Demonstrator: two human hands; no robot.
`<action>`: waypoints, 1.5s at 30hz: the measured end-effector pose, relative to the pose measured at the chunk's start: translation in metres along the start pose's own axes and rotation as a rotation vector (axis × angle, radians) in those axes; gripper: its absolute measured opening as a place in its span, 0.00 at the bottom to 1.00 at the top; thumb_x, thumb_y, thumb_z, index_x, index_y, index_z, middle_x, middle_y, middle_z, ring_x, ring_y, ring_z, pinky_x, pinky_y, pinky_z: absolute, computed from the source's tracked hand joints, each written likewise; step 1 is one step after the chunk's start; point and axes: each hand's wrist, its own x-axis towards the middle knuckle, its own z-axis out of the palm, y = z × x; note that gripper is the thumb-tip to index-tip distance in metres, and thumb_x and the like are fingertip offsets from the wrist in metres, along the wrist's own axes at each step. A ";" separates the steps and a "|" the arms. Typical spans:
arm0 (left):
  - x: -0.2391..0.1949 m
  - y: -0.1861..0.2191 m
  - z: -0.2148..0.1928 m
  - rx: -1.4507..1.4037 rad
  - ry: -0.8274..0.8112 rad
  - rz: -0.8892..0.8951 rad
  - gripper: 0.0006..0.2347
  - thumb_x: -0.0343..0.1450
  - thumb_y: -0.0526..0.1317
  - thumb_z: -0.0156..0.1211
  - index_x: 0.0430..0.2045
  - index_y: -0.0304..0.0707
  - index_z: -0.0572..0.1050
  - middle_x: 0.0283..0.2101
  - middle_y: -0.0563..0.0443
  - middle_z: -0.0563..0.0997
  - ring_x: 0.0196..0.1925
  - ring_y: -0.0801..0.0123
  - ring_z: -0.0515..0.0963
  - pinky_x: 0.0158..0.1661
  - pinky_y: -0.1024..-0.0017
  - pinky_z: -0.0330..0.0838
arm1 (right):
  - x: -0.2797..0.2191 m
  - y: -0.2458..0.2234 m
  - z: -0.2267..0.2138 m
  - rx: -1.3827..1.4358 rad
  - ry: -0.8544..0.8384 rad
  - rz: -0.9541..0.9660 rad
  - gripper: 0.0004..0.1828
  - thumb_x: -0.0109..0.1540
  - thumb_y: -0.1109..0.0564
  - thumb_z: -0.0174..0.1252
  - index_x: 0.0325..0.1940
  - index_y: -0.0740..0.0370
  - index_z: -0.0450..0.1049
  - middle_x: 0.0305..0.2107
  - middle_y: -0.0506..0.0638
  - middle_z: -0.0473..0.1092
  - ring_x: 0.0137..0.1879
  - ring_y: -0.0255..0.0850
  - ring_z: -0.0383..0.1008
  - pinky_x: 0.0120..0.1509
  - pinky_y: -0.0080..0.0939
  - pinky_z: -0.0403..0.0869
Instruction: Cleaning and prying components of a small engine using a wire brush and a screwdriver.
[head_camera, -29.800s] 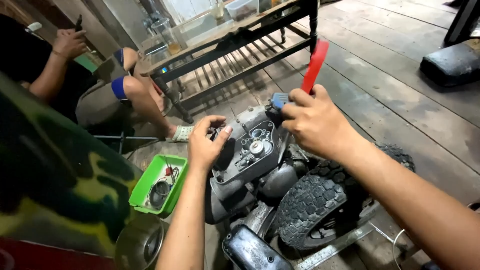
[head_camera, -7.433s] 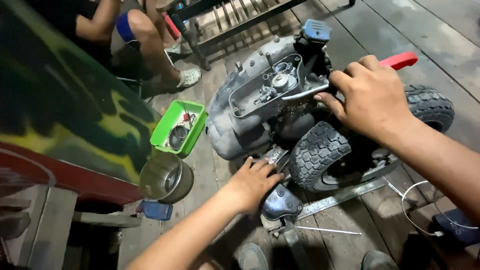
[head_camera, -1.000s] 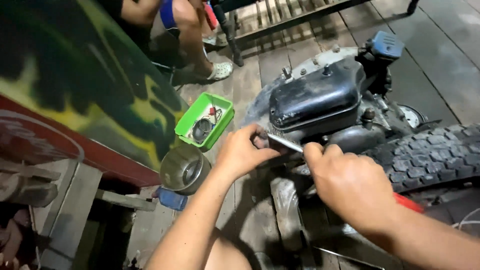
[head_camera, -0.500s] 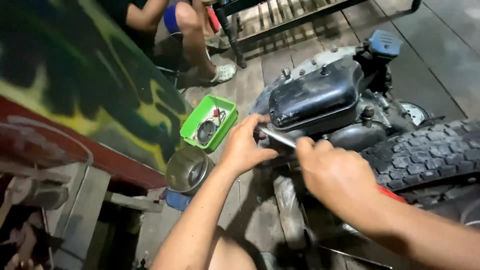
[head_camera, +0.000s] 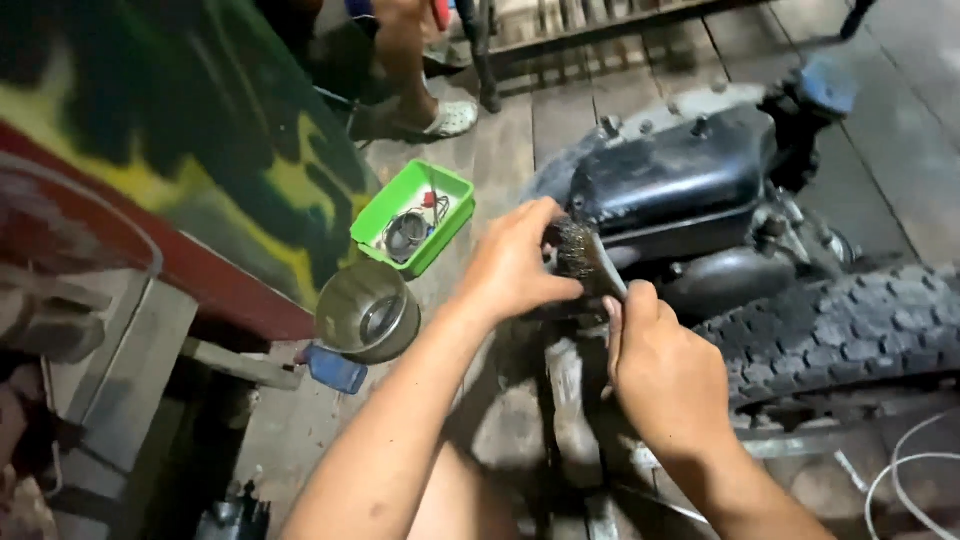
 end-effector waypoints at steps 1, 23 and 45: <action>-0.002 -0.001 -0.002 -0.008 0.015 0.001 0.28 0.50 0.40 0.76 0.44 0.36 0.73 0.42 0.48 0.81 0.39 0.59 0.81 0.41 0.65 0.76 | 0.001 0.000 -0.003 -0.010 0.004 -0.013 0.13 0.72 0.47 0.49 0.43 0.59 0.63 0.26 0.57 0.74 0.22 0.60 0.74 0.26 0.59 0.71; 0.006 -0.017 -0.001 0.066 -0.085 0.054 0.31 0.52 0.56 0.80 0.40 0.33 0.75 0.39 0.38 0.81 0.47 0.41 0.82 0.47 0.50 0.73 | 0.013 -0.016 -0.011 -0.137 -0.185 0.097 0.19 0.75 0.41 0.38 0.44 0.56 0.66 0.24 0.57 0.73 0.29 0.65 0.80 0.34 0.62 0.77; 0.002 -0.014 -0.001 0.010 0.048 0.050 0.28 0.48 0.44 0.78 0.41 0.39 0.77 0.43 0.49 0.84 0.43 0.56 0.83 0.45 0.64 0.75 | 0.012 0.030 -0.048 -0.703 0.095 -0.406 0.06 0.69 0.50 0.53 0.43 0.51 0.66 0.24 0.44 0.65 0.20 0.39 0.70 0.26 0.39 0.69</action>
